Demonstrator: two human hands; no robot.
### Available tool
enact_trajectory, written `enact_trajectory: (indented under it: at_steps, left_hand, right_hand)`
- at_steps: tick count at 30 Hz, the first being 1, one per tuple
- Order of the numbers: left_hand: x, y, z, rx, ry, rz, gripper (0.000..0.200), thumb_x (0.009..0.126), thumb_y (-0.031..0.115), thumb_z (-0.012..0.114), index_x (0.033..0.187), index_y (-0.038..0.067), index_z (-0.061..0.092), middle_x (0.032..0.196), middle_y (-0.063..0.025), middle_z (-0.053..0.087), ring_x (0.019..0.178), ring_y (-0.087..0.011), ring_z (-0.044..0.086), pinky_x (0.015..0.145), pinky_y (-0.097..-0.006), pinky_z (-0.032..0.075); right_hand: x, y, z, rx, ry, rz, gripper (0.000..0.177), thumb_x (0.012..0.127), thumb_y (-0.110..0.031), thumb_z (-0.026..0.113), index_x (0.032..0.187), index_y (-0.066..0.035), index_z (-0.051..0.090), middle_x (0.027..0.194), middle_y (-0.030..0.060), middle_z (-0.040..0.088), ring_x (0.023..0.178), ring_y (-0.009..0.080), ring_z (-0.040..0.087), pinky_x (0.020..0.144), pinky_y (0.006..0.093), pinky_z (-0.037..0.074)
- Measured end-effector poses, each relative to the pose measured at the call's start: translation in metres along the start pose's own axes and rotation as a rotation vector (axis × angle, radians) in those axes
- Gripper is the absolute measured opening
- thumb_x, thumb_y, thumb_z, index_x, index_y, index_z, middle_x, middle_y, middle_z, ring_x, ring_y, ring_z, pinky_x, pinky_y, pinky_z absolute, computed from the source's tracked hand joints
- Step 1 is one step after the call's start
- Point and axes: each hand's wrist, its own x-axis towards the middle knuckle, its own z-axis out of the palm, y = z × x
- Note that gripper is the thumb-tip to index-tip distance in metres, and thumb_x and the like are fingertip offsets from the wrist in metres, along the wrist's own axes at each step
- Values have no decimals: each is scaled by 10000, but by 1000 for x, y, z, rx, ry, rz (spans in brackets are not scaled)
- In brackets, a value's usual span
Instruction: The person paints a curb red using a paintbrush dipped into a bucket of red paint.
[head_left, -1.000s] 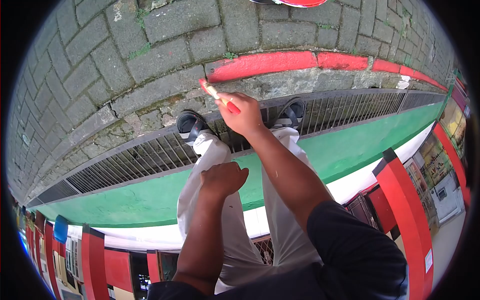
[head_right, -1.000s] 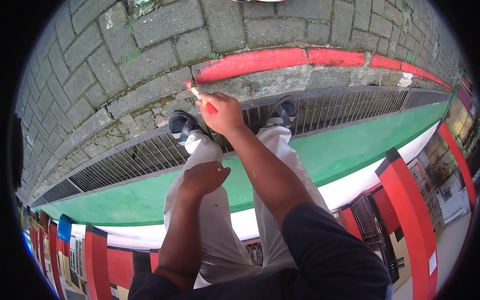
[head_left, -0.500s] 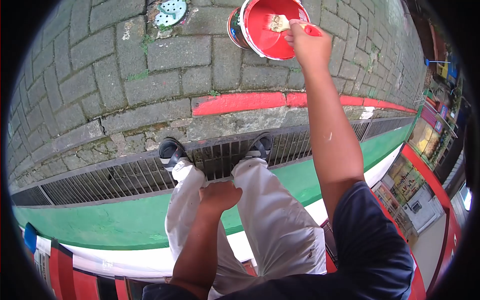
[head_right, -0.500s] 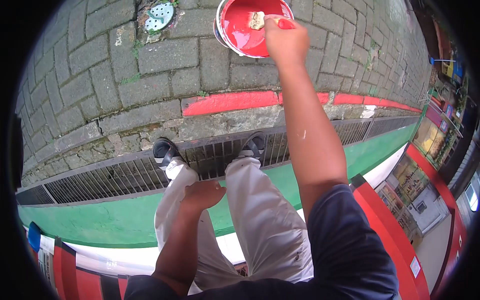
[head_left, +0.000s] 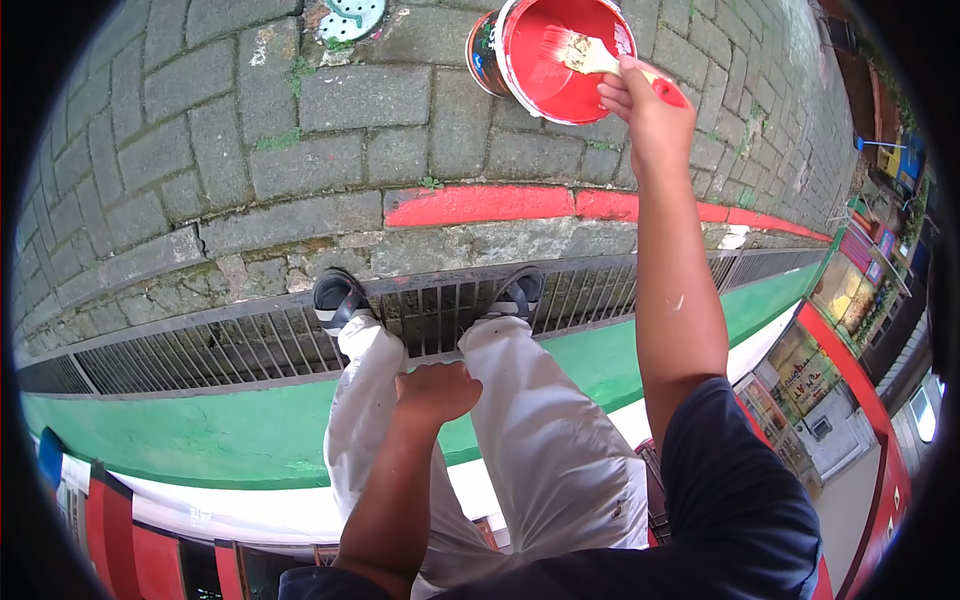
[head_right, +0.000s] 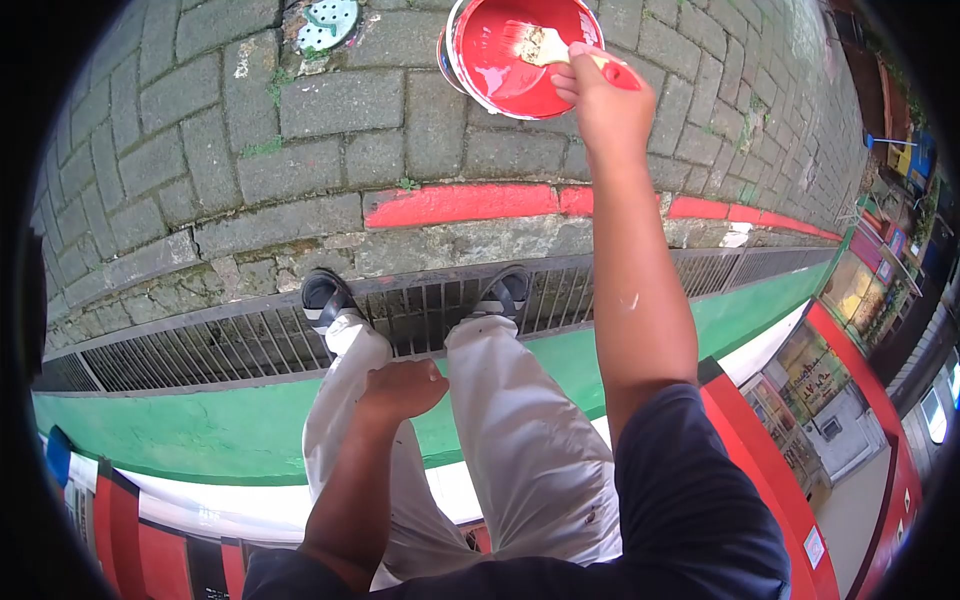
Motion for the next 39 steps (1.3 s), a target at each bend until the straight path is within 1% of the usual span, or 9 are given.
enact_trajectory:
  at_steps: [5, 9, 14, 17, 26, 31, 33, 36, 39]
  left_hand:
    - [0, 6, -3, 59, -13, -4, 455, 891, 432, 469, 1223, 189, 665, 1262, -93, 671, 1201, -317, 607, 1040, -529, 394]
    - [10, -1, 7, 57, -8, 5, 451, 899, 424, 455, 1216, 180, 662, 1269, -87, 666, 1199, -314, 606, 1035, -532, 395]
    - [7, 3, 5, 95, -49, -12, 452, 901, 405, 443, 1230, 174, 649, 1256, -78, 672, 1197, -312, 600, 1034, -538, 383]
    - [9, -4, 10, 97, -64, -23, 449, 904, 392, 435, 1235, 175, 646, 1247, -76, 676, 1195, -309, 601, 1038, -534, 376]
    - [7, -19, 8, 110, -109, -52, 440, 918, 375, 417, 1231, 168, 648, 1231, -80, 683, 1186, -303, 607, 1038, -522, 375]
    - [2, -26, 8, 76, -21, -7, 402, 858, 284, 465, 1120, 104, 712, 1182, -139, 704, 1111, -321, 664, 975, -553, 433]
    - [2, -29, 9, 76, 6, 3, 396, 859, 282, 469, 1112, 101, 714, 1178, -141, 704, 1110, -320, 665, 973, -557, 435]
    - [-1, -27, 9, 87, -17, 19, 392, 870, 286, 467, 1109, 96, 712, 1182, -142, 702, 1116, -324, 662, 978, -566, 429]
    - [-6, -23, 0, 103, -58, -15, 397, 877, 293, 463, 1120, 95, 705, 1187, -142, 700, 1128, -328, 656, 995, -578, 414]
  right_hand:
    - [-52, 53, -39, -241, 59, -350, 245, 917, -112, 716, 1129, 10, 718, 916, 63, 730, 815, 76, 651, 724, 239, 514]
    - [-66, 82, -44, -130, 78, -350, 246, 925, -101, 716, 1148, 2, 716, 959, 65, 725, 836, 68, 622, 734, 228, 494]
    - [-92, 56, -46, 262, 97, -77, 334, 989, -126, 603, 1230, 105, 589, 974, 213, 708, 866, 263, 718, 775, 365, 602]
    - [-124, 65, -48, 509, 14, 77, 352, 994, -153, 596, 1234, 103, 580, 955, 210, 706, 847, 267, 719, 772, 370, 602]
    - [-202, 193, 58, 283, -181, 469, 262, 951, -121, 670, 1141, 59, 670, 896, 148, 717, 768, 188, 713, 710, 300, 598]
    - [-188, 226, 72, 47, 63, 365, 175, 887, -115, 719, 1016, 1, 742, 810, 68, 733, 719, 107, 692, 655, 256, 531]
    - [-180, 221, 44, -90, 154, 195, 172, 861, -109, 732, 992, 1, 738, 823, 116, 739, 718, 183, 719, 654, 299, 550]
    - [-188, 212, 44, -570, 127, -446, 159, 836, -95, 728, 961, 3, 731, 836, 171, 727, 720, 301, 719, 658, 368, 565]
    - [-218, 193, 108, -514, -186, -361, 159, 806, -137, 759, 939, -56, 725, 840, 158, 710, 758, 363, 693, 679, 417, 563]
